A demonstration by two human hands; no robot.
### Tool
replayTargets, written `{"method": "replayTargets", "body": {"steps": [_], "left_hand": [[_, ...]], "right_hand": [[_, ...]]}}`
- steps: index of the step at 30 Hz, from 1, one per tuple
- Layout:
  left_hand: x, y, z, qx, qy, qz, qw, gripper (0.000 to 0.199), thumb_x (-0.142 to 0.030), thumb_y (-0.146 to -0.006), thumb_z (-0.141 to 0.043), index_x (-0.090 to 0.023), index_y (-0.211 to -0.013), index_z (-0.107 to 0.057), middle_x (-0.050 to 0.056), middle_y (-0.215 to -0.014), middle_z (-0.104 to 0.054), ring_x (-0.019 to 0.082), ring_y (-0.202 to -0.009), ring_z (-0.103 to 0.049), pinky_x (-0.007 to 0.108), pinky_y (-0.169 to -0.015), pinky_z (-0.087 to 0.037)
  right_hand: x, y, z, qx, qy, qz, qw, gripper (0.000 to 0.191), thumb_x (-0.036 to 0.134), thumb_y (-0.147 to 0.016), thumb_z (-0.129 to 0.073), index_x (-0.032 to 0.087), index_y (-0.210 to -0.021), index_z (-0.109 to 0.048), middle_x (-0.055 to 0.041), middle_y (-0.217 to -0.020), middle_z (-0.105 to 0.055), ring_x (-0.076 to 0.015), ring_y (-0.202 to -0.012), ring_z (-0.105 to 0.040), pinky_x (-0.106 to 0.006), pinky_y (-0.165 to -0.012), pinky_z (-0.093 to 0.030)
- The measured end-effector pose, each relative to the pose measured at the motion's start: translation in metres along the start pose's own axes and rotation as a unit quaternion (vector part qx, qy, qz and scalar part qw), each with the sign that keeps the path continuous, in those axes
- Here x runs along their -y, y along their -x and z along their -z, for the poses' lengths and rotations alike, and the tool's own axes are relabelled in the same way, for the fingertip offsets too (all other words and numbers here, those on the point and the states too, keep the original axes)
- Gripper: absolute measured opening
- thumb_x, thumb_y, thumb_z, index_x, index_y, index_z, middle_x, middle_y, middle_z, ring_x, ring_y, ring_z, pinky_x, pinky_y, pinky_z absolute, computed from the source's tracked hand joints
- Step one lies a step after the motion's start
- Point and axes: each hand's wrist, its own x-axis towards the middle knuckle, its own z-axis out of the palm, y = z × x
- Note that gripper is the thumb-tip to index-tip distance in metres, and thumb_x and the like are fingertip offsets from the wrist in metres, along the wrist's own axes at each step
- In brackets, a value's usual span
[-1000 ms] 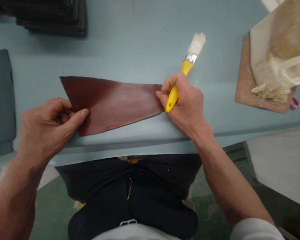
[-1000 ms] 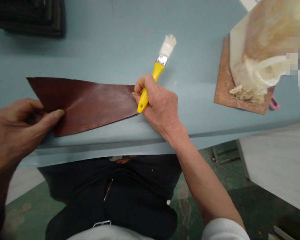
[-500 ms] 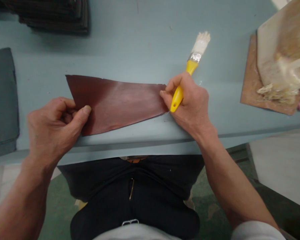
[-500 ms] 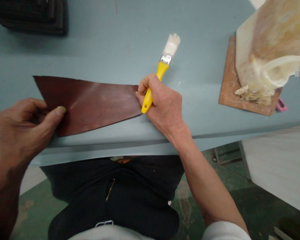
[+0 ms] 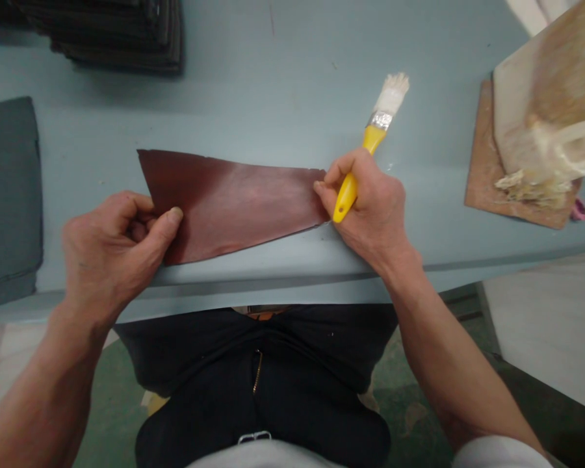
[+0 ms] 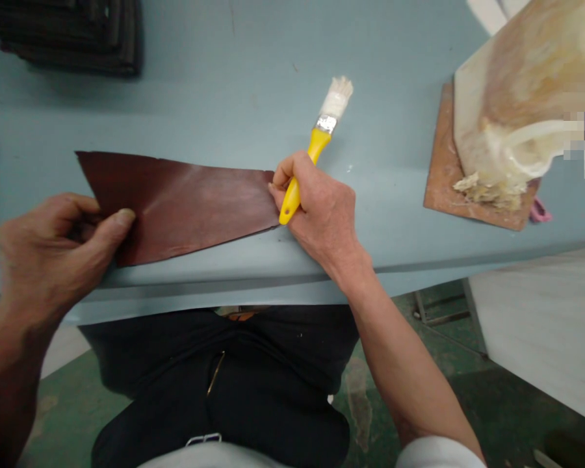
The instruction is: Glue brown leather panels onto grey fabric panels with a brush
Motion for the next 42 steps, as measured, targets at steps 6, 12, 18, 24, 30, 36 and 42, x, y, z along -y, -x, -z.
{"method": "replayTargets", "body": {"steps": [6,12,18,24,30,36,42], "left_hand": [[0.001,0.0,0.0,0.001,0.01,-0.006,1.0,0.031,-0.051,-0.082,-0.064,-0.02,-0.078,-0.065,-0.005,-0.06,-0.049,0.01,-0.055,-0.044,0.024,-0.056,-0.031],[0.007,0.001,-0.005,-0.022,0.003,-0.019,1.0,0.033,-0.053,-0.084,-0.064,-0.021,-0.076,-0.065,-0.005,-0.06,-0.05,0.009,-0.054,-0.045,0.023,-0.056,-0.031],[0.008,0.0,-0.006,-0.025,0.007,-0.023,0.999,0.034,-0.053,-0.083,-0.065,-0.02,-0.077,-0.066,-0.005,-0.059,-0.051,0.009,-0.053,-0.047,0.022,-0.055,-0.03],[0.01,0.0,-0.007,-0.026,0.014,-0.028,0.999,0.033,-0.053,-0.084,-0.065,-0.021,-0.078,-0.066,-0.006,-0.058,-0.05,0.009,-0.052,-0.045,0.023,-0.054,-0.031],[0.008,0.0,-0.005,-0.029,0.016,-0.039,0.999,0.033,-0.053,-0.085,-0.065,-0.021,-0.077,-0.066,-0.005,-0.059,-0.049,0.009,-0.052,-0.045,0.023,-0.054,-0.03],[0.006,0.0,-0.004,-0.024,0.018,-0.031,0.999,0.033,-0.053,-0.085,-0.064,-0.021,-0.076,-0.065,-0.005,-0.058,-0.049,0.009,-0.052,-0.045,0.023,-0.054,-0.029],[0.009,0.0,-0.009,-0.033,0.018,-0.032,0.999,0.034,-0.053,-0.084,-0.065,-0.02,-0.076,-0.066,-0.005,-0.059,-0.051,0.009,-0.052,-0.047,0.023,-0.054,-0.03]], "right_hand": [[-0.001,0.001,-0.001,-0.009,-0.001,0.012,1.0,0.012,0.031,-0.099,-0.069,0.029,-0.1,-0.056,0.0012,-0.091,-0.073,-0.0198,-0.078,-0.069,-0.033,-0.07,-0.052],[0.0,0.001,-0.002,-0.022,0.001,0.019,1.0,0.016,0.025,-0.096,-0.071,0.029,-0.1,-0.055,0.0026,-0.089,-0.072,-0.019,-0.076,-0.069,-0.032,-0.069,-0.05],[-0.002,0.001,-0.003,-0.008,0.01,0.012,1.0,0.013,0.026,-0.097,-0.069,0.03,-0.101,-0.057,0.0016,-0.092,-0.073,-0.0204,-0.08,-0.07,-0.034,-0.072,-0.053],[-0.002,0.001,-0.001,-0.005,0.008,0.015,1.0,0.011,0.027,-0.098,-0.068,0.029,-0.101,-0.057,0.002,-0.092,-0.073,-0.0195,-0.08,-0.071,-0.033,-0.072,-0.053],[0.0,0.001,-0.002,-0.014,0.019,0.017,1.0,0.013,0.027,-0.097,-0.068,0.03,-0.1,-0.056,0.002,-0.091,-0.073,-0.0194,-0.078,-0.07,-0.033,-0.069,-0.051],[0.0,0.001,-0.001,-0.006,0.024,0.015,1.0,0.013,0.026,-0.098,-0.068,0.03,-0.1,-0.056,0.0017,-0.092,-0.074,-0.0194,-0.078,-0.071,-0.033,-0.069,-0.051],[-0.002,0.002,-0.001,-0.007,0.028,0.017,0.999,0.01,0.028,-0.099,-0.068,0.03,-0.101,-0.058,0.001,-0.092,-0.074,-0.0196,-0.079,-0.07,-0.032,-0.069,-0.051]]}}
